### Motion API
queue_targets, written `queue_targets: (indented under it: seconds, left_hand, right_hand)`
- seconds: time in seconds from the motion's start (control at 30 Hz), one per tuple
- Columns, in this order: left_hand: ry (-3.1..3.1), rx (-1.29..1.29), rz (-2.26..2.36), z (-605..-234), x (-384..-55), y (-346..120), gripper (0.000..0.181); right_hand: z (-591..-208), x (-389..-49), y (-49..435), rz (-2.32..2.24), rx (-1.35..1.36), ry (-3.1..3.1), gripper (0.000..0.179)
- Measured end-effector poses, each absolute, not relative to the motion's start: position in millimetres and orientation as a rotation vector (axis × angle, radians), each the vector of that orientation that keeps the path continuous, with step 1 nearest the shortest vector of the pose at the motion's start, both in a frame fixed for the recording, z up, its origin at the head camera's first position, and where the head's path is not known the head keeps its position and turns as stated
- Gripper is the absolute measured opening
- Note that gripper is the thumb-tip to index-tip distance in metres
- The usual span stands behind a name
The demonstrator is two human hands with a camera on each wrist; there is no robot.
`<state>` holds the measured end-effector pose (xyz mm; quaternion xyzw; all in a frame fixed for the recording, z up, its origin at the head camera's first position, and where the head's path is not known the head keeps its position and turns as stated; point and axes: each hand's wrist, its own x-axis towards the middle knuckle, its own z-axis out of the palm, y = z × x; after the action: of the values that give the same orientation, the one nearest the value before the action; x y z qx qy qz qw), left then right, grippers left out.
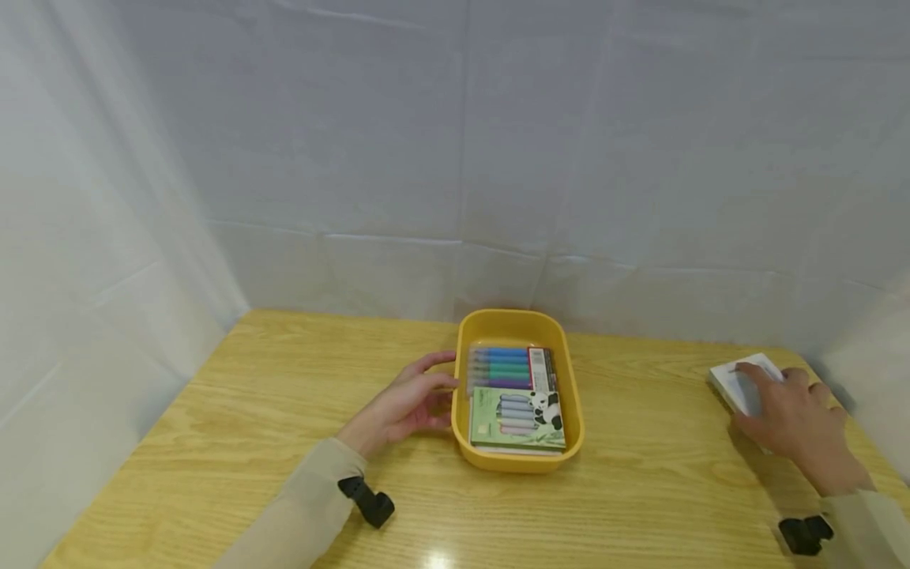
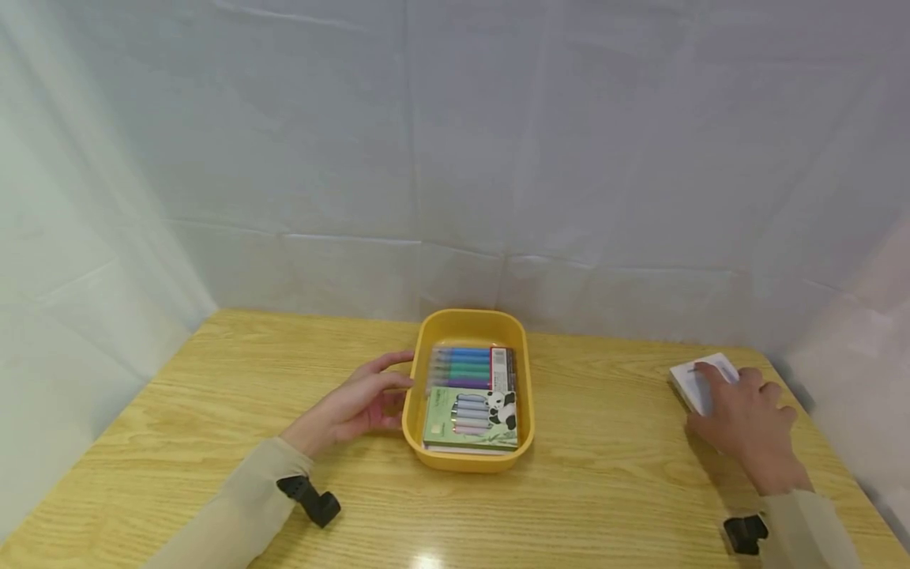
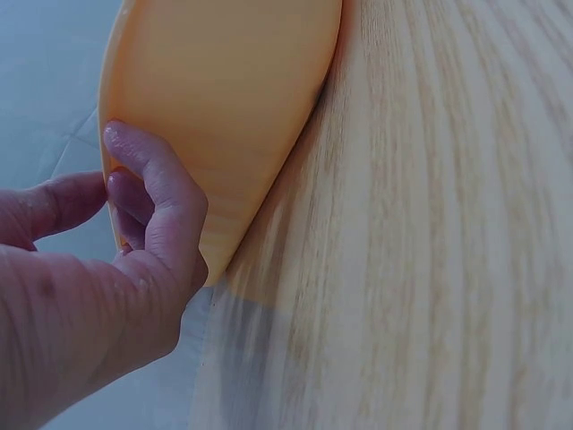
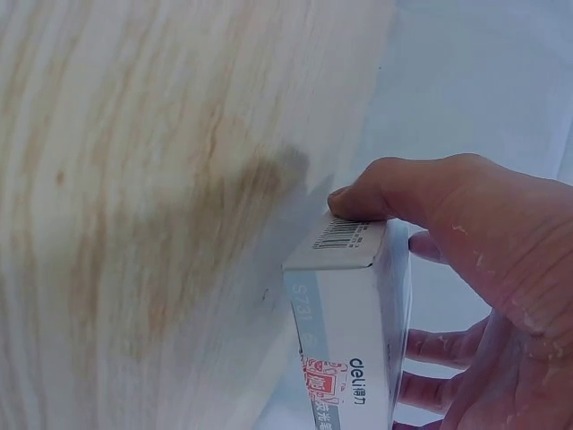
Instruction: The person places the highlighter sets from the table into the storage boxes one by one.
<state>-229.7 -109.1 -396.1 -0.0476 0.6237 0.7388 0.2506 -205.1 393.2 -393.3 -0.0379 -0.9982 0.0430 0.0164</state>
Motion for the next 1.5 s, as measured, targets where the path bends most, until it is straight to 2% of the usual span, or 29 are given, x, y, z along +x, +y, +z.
queue_targets:
  seconds: [0.63,1.5]
  left_hand:
    - [1.695,-0.14,2.017,-397,-230,-109,0.057]
    - [1.7,-0.126,2.011,-396,-229,-110,0.056]
  right_hand:
    - [-379,-200,376,0.202,0.038,-2.955,0.068]
    - [-360,-198,342,0.254,0.214,-2.824,0.071]
